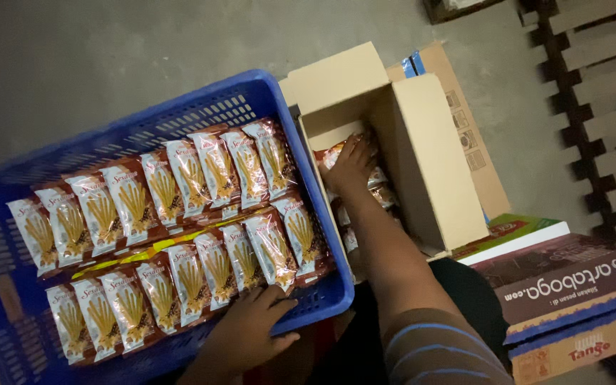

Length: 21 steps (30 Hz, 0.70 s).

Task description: The person transfers individually wrapped snack packets from a blue plastic basket into a cardboard box. They pick up packets one at a time and place them into the box, repeating the action until the basket is empty.

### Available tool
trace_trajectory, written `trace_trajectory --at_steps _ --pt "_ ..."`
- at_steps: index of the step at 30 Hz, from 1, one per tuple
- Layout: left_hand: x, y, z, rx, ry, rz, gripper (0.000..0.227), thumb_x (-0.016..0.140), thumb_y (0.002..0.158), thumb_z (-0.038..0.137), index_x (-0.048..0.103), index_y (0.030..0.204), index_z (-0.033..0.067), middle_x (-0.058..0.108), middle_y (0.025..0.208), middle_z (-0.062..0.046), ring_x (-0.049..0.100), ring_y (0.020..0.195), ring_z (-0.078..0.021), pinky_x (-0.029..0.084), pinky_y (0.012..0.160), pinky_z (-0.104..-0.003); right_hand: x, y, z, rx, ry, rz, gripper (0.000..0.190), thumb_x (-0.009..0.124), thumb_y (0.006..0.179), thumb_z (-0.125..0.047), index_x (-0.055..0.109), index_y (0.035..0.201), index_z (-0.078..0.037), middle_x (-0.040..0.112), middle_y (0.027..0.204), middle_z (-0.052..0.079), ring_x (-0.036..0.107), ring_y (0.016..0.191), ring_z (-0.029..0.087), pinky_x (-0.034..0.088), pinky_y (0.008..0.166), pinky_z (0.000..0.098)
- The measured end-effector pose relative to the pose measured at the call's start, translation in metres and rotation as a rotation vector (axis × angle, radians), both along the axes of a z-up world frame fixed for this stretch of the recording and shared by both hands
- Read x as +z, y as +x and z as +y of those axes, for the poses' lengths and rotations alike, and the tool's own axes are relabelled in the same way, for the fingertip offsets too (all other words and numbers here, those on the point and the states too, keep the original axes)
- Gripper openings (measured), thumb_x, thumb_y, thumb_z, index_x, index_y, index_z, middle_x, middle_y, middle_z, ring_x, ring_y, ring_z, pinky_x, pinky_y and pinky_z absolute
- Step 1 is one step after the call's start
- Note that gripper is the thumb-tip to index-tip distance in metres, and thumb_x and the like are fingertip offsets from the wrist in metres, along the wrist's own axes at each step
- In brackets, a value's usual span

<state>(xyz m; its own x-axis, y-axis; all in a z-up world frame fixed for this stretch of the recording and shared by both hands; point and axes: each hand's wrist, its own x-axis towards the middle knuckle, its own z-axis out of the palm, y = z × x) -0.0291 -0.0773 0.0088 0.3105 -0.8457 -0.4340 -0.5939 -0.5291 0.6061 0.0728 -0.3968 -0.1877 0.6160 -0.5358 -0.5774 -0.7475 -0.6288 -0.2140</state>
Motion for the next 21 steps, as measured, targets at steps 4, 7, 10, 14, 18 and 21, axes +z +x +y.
trace_trajectory --at_steps 4,7,10,14,18,21 --pt "0.000 0.002 0.001 0.025 0.029 0.063 0.057 0.074 0.091 0.048 0.063 0.137 0.0172 0.054 0.135 -0.009 0.046 0.129 -0.0488 0.033 0.110 -0.064 0.007 0.005 -0.003 0.048 -0.019 0.110 0.114 0.044 0.095 -0.075 -0.018 0.162 -0.006 -0.011 0.171 0.027 -0.002 0.156 0.048 0.007 0.123 0.0639" --pt "0.008 0.007 -0.002 -0.004 0.032 0.071 0.054 0.072 0.093 0.046 0.063 0.137 0.0150 0.054 0.131 -0.007 0.052 0.113 -0.0352 0.044 0.093 -0.053 0.006 0.004 -0.009 0.116 -0.022 0.237 0.113 0.034 0.095 -0.078 -0.027 0.160 -0.008 -0.018 0.171 0.024 -0.008 0.157 0.046 0.003 0.125 0.0604" --pt "0.005 0.009 -0.004 0.034 -0.022 0.043 0.051 0.077 0.087 0.045 0.067 0.129 0.0180 0.057 0.124 -0.004 0.054 0.108 -0.0335 0.044 0.091 -0.052 -0.006 0.008 -0.033 0.170 0.077 0.230 0.123 0.055 0.093 -0.071 -0.028 0.160 -0.009 -0.026 0.169 0.022 -0.015 0.157 0.047 0.003 0.126 0.0609" --pt "0.006 0.008 -0.004 0.006 -0.011 0.031 0.055 0.076 0.087 0.047 0.064 0.132 0.0170 0.057 0.125 -0.007 0.059 0.105 -0.0338 0.049 0.084 -0.051 0.015 -0.001 -0.058 0.074 0.151 -0.055 0.092 0.057 0.090 -0.051 0.012 0.162 -0.014 0.018 0.163 0.024 0.023 0.148 0.049 0.025 0.120 0.0571" --pt "0.011 0.003 -0.002 0.038 -0.218 -0.102 0.049 0.077 0.079 0.044 0.071 0.117 0.0142 0.063 0.108 -0.012 0.065 0.091 -0.0377 0.048 0.074 -0.053 0.126 -0.063 -0.019 -0.128 0.475 -0.564 0.046 0.056 0.095 -0.030 0.063 0.135 -0.010 0.057 0.152 0.005 0.047 0.143 0.014 0.029 0.121 0.0308" --pt "-0.010 -0.008 0.003 0.115 -0.284 -0.222 0.058 0.070 0.080 0.064 0.070 0.102 0.0105 0.063 0.099 -0.010 0.066 0.092 -0.0359 0.055 0.075 -0.048 0.264 -0.108 0.060 -0.176 0.663 -0.402 0.058 0.051 0.102 -0.034 0.050 0.153 -0.005 0.052 0.150 0.028 0.046 0.142 0.046 0.036 0.117 0.0602"
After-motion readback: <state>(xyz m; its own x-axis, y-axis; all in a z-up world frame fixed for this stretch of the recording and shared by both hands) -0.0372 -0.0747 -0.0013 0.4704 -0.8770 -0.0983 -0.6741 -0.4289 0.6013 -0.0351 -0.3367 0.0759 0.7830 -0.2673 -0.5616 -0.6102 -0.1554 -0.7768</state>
